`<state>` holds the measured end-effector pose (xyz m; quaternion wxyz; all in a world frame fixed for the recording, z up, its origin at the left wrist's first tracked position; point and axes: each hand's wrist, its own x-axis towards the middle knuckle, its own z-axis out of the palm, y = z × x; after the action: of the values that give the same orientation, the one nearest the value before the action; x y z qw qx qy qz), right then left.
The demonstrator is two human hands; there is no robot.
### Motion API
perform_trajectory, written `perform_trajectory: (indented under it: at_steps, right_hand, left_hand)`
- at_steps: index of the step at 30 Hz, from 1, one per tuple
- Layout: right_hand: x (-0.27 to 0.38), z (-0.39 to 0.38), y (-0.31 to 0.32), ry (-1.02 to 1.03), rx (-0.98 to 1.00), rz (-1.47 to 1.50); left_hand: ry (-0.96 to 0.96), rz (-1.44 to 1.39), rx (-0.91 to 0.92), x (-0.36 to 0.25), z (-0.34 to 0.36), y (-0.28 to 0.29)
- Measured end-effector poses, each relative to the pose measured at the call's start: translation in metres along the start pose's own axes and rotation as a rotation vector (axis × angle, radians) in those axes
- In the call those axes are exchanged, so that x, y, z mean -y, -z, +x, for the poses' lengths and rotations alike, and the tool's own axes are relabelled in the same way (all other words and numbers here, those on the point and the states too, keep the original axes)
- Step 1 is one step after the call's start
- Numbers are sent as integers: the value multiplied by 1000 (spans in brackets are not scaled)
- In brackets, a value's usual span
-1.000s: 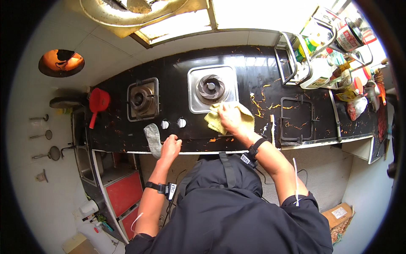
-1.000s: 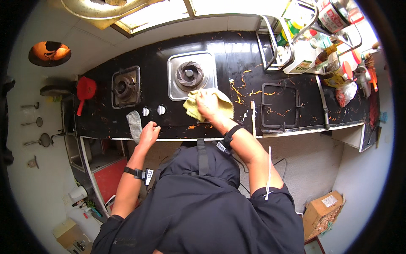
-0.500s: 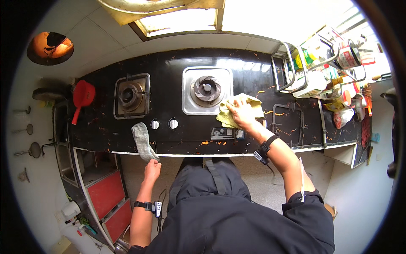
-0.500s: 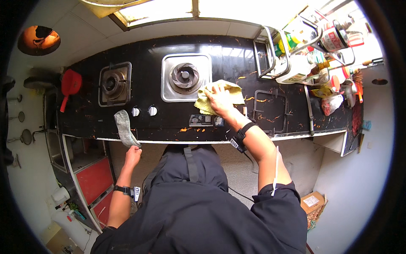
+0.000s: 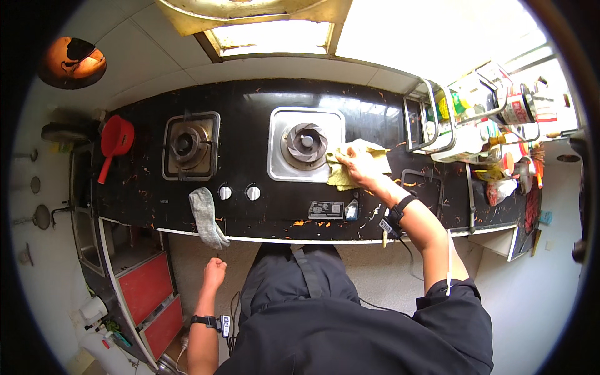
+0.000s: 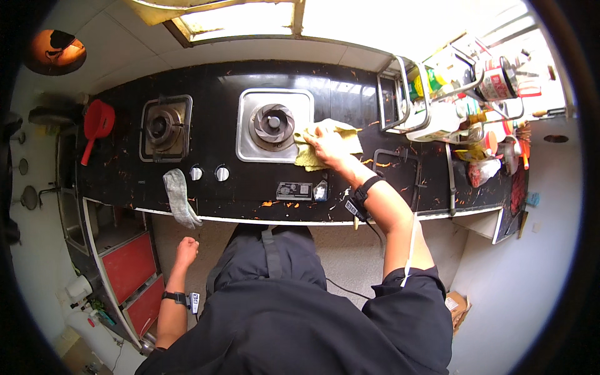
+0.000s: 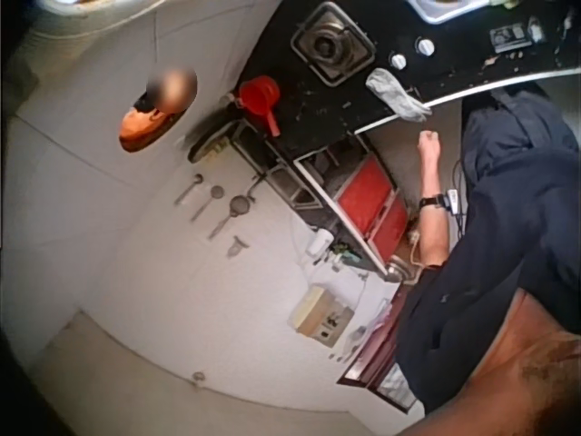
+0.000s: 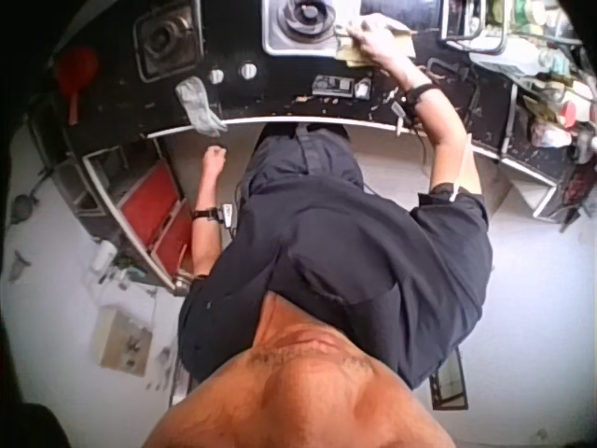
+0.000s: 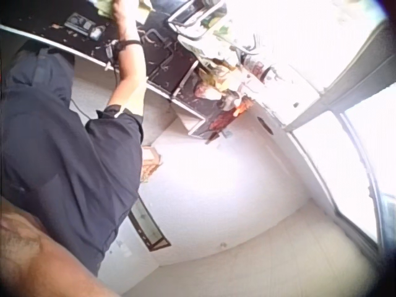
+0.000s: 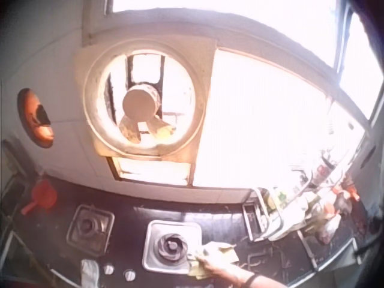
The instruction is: The person cleans a gas stove top using a cloth and a small tool. They wipe the surface around the burners, adjust the control knobs, and scrape debris from the burner grates. The person switches between cloths and uses the tool to remove stuck-on residue.
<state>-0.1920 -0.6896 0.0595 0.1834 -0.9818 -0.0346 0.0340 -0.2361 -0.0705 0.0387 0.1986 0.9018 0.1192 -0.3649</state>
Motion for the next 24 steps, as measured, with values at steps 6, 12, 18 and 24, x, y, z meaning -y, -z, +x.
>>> perform_trajectory:
  at_steps: [6,12,18,24]
  right_hand:
    - [-35,82,11,-49,-47,-224]
    - [-52,85,4,-70,-116,-217]
    - [28,-5,-17,-14,-163,-133]
    - [81,-33,-3,-156,83,103]
  left_hand:
    - [84,-2,29,16,-13,-14]
    - [123,-166,0,19,-18,-9]
    - [136,-201,-2,2,-11,-14]
    - [84,-228,22,-14,-12,-26]
